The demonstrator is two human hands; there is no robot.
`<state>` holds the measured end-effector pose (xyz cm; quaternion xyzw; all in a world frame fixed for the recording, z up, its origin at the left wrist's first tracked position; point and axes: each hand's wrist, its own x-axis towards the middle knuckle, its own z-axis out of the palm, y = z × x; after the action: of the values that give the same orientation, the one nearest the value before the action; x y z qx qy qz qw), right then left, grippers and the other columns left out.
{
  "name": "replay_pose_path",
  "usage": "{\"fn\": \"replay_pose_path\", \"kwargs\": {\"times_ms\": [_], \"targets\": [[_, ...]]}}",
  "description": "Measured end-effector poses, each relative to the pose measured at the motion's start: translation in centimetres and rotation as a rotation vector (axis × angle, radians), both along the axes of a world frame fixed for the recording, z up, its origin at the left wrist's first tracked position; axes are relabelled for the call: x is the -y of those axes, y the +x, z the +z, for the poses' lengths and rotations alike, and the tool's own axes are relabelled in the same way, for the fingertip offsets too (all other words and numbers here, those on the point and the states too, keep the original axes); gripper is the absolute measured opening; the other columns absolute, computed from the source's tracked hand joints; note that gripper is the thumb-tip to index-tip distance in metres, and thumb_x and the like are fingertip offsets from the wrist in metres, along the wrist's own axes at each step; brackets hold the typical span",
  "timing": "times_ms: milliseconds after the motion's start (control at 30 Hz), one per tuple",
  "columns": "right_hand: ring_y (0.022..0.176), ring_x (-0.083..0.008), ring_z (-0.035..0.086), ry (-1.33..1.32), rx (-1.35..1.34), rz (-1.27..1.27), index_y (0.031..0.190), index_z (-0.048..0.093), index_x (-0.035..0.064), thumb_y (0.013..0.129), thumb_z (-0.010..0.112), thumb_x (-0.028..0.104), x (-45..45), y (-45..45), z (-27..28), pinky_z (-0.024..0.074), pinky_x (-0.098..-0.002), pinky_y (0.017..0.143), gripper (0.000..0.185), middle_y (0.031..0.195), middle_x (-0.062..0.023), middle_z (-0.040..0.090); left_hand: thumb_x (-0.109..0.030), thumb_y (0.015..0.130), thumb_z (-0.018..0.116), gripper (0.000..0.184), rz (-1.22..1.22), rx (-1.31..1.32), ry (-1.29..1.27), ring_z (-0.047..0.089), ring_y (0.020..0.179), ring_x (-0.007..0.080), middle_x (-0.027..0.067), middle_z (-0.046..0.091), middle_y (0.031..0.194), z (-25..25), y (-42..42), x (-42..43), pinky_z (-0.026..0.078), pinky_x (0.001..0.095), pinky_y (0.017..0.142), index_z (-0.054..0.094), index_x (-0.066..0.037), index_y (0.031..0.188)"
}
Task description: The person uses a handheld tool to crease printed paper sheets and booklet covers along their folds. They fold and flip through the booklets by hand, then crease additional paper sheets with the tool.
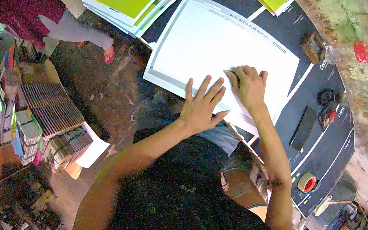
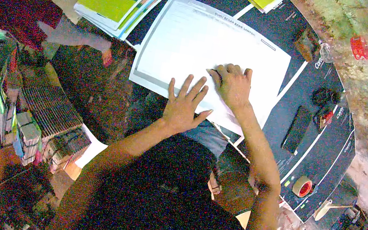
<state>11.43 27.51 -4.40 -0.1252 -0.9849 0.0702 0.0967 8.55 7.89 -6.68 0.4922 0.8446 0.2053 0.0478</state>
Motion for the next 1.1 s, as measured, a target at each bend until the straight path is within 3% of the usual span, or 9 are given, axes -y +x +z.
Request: {"fn": "replay_pose_path", "kwargs": {"times_ms": [300, 367, 400, 533, 633, 733, 800, 867, 1100], "targets": [[0.09, -0.032, 0.064, -0.185, -0.109, 0.367, 0.088, 0.073, 0.0128, 0.088, 0.072, 0.029, -4.3, -1.6, -3.3, 0.0475, -0.0542, 0.078, 0.016, 0.091, -0.0101, 0.068, -0.056, 0.085, 0.065, 0.083, 0.064, 0.269, -0.031, 0.034, 0.146, 0.0409, 0.0158, 0.034, 0.161, -0.1, -0.1, 0.2, 0.014, 0.0692, 0.118, 0.045, -0.006, 0.149], [0.091, -0.037, 0.063, -0.12, 0.087, 0.368, 0.089, 0.072, 0.0075, 0.085, 0.073, 0.023, -5.5, -1.6, -3.7, 0.0479, -0.0521, 0.078, 0.016, 0.096, -0.0143, 0.068, -0.051, 0.081, 0.07, 0.091, 0.081, 0.578, 0.053, 0.04, 0.141, 0.0431, 0.0216, 0.036, 0.158, 0.0, -0.1, 0.5, 0.027, 0.0504, 0.121, 0.039, -0.002, 0.152], [0.1, -0.0408, 0.062, -0.034, -0.175, 0.439, 0.095, 0.072, 0.0072, 0.086, 0.072, 0.022, -6.3, -0.8, -5.2, 0.0463, -0.0559, 0.088, 0.017, 0.106, -0.0181, 0.068, -0.05, 0.082, 0.07, 0.09, 0.076, 0.612, 0.207, 0.037, 0.144, 0.0419, 0.0214, 0.035, 0.159, -1.9, 1.1, -0.3, 0.019, 0.0561, 0.123, 0.04, 0.0, 0.15], [0.121, -0.0442, 0.057, 0.121, 0.18, 0.376, 0.114, 0.072, 0.0078, 0.096, 0.06, 0.035, -7.6, -2.3, -3.9, 0.026, -0.0749, 0.103, 0.035, 0.129, -0.0214, 0.064, -0.049, 0.081, 0.07, 0.086, -0.001, 0.088, 0.292, 0.021, 0.152, 0.0412, 0.0194, 0.032, 0.161, -3.6, 0.2, -1.4, 0.003, 0.0684, 0.12, 0.043, -0.002, 0.149], [0.11, -0.0395, 0.06, 0.147, -0.234, 0.594, 0.105, 0.072, 0.0049, 0.094, 0.065, 0.019, -9.9, -2.0, -7.8, 0.0404, -0.0586, 0.098, 0.019, 0.115, -0.0205, 0.067, -0.05, 0.08, 0.07, 0.089, 0.039, 0.446, 0.287, 0.025, 0.15, 0.0408, 0.0203, 0.032, 0.161, -5.0, 0.7, -1.4, 0.01, 0.0677, 0.12, 0.043, -0.001, 0.149], [0.077, -0.034, 0.059, 0.056, -0.246, 0.374, 0.091, 0.07, 0.0051, 0.097, 0.062, 0.018, -6.4, -0.8, 2.4, 0.0465, -0.0406, 0.076, 0.016, 0.082, -0.0139, 0.063, -0.053, 0.089, 0.064, 0.08, 0.105, 0.681, 0.118, 0.034, 0.147, 0.0378, 0.0173, 0.036, 0.16, -0.3, 0.3, -0.9, 0.02, 0.0618, 0.119, 0.046, -0.001, 0.147], [0.064, -0.0335, 0.056, -0.558, -0.12, -0.036, 0.081, 0.059, 0.0001, 0.1, 0.061, 0.025, -3.8, 0.4, 10.5, 0.0441, -0.0421, 0.064, 0.031, 0.069, -0.0142, 0.057, -0.056, 0.094, 0.054, 0.071, 0.033, 0.022, 0.027, 0.023, 0.151, 0.0352, 0.0082, 0.03, 0.163, -0.6, 0.6, -0.6, 0.011, 0.0734, 0.114, 0.051, -0.007, 0.145], [0.063, -0.0334, 0.058, -0.849, 0.153, 0.303, 0.081, 0.06, 0.0011, 0.103, 0.057, 0.033, -4.3, 0.8, 8.7, 0.0409, -0.0414, 0.056, 0.038, 0.07, -0.0152, 0.058, -0.057, 0.095, 0.051, 0.071, 0.011, -0.041, -0.017, 0.025, 0.15, 0.0366, 0.0092, 0.031, 0.162, -0.2, 1.2, -0.5, 0.009, 0.0717, 0.115, 0.052, -0.006, 0.144], [0.091, -0.0304, 0.065, -0.192, 0.17, 0.066, 0.099, 0.066, 0.0126, 0.1, 0.056, 0.042, -4.1, -0.2, 3.3, 0.0365, -0.0543, 0.088, 0.031, 0.089, -0.0099, 0.067, -0.054, 0.094, 0.056, 0.067, 0.013, -0.05, 0.032, 0.026, 0.148, 0.0373, 0.0109, 0.036, 0.159, 0.7, 0.1, -0.1, 0.011, 0.0715, 0.115, 0.056, -0.005, 0.139]]}}
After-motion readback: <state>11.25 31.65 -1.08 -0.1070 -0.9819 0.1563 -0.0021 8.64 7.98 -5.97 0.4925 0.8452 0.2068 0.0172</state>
